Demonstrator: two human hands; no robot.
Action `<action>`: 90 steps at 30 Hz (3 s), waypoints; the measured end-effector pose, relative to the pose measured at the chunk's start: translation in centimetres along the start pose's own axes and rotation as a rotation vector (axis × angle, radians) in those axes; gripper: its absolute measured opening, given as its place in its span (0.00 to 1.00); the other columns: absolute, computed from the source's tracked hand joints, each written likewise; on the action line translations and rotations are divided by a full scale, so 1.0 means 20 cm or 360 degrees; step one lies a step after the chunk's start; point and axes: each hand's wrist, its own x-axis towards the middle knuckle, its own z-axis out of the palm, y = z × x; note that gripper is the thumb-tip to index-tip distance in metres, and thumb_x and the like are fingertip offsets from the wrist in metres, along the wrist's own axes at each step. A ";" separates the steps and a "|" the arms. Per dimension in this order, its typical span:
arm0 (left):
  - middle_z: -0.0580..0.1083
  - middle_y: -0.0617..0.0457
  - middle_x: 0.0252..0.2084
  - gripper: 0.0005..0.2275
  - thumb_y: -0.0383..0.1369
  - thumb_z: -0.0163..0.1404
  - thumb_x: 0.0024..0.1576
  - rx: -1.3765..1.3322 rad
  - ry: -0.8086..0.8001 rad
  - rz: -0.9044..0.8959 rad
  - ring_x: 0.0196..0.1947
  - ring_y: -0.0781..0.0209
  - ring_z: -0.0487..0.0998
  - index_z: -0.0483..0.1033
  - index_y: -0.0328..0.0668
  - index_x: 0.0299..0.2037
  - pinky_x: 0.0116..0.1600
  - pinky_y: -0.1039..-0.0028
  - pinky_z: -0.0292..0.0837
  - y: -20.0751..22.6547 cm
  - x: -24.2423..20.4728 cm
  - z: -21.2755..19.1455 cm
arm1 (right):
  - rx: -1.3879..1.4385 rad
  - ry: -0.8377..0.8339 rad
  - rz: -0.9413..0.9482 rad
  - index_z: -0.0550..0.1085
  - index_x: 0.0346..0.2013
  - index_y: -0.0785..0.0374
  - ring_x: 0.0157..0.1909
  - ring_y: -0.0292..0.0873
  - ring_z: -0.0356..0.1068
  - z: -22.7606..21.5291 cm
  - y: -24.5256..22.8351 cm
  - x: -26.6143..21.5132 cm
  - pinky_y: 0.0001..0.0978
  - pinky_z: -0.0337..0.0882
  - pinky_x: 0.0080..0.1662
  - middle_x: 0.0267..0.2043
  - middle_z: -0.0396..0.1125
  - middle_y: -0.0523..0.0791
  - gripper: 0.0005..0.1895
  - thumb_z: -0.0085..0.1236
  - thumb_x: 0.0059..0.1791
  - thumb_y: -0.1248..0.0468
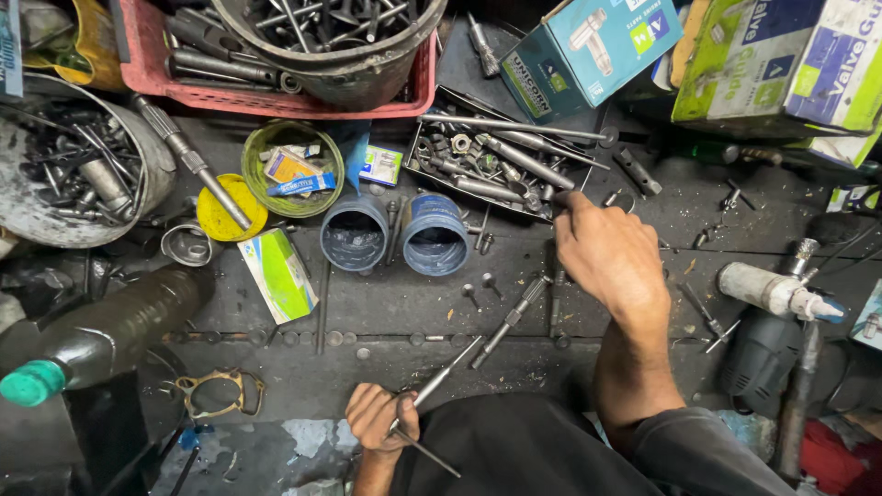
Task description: The person selects metal rods and inserts them into a small engine block clamped in a vise. They repeatedly insert, remove, and reposition the rods while occasionally wiping the engine with a cloth. The person also handles a metal plate and places it on the workbench.
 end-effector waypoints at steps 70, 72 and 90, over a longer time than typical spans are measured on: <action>0.64 0.52 0.16 0.08 0.24 0.53 0.51 0.0010 0.0117 0.0102 0.15 0.57 0.65 0.73 0.34 0.19 0.25 0.68 0.56 0.04 0.03 0.01 | 0.2507 -0.0469 -0.0419 0.72 0.43 0.63 0.32 0.37 0.70 0.11 0.30 0.07 0.26 0.67 0.29 0.34 0.71 0.48 0.07 0.55 0.55 0.62; 0.64 0.51 0.16 0.08 0.23 0.53 0.52 0.0029 0.0112 0.0115 0.15 0.56 0.65 0.73 0.34 0.20 0.25 0.67 0.56 0.05 0.02 -0.01 | 0.2626 -0.0499 -0.0459 0.71 0.44 0.63 0.36 0.39 0.73 0.11 0.28 0.01 0.27 0.70 0.30 0.40 0.74 0.50 0.08 0.54 0.54 0.62; 0.75 0.45 0.26 0.07 0.28 0.54 0.60 0.0173 0.0377 -0.0251 0.26 0.44 0.74 0.77 0.37 0.29 0.32 0.59 0.68 0.23 -0.16 -0.07 | 0.2307 -0.0684 -0.0880 0.76 0.46 0.71 0.37 0.42 0.70 0.31 0.08 -0.49 0.32 0.72 0.41 0.41 0.73 0.51 0.10 0.55 0.54 0.68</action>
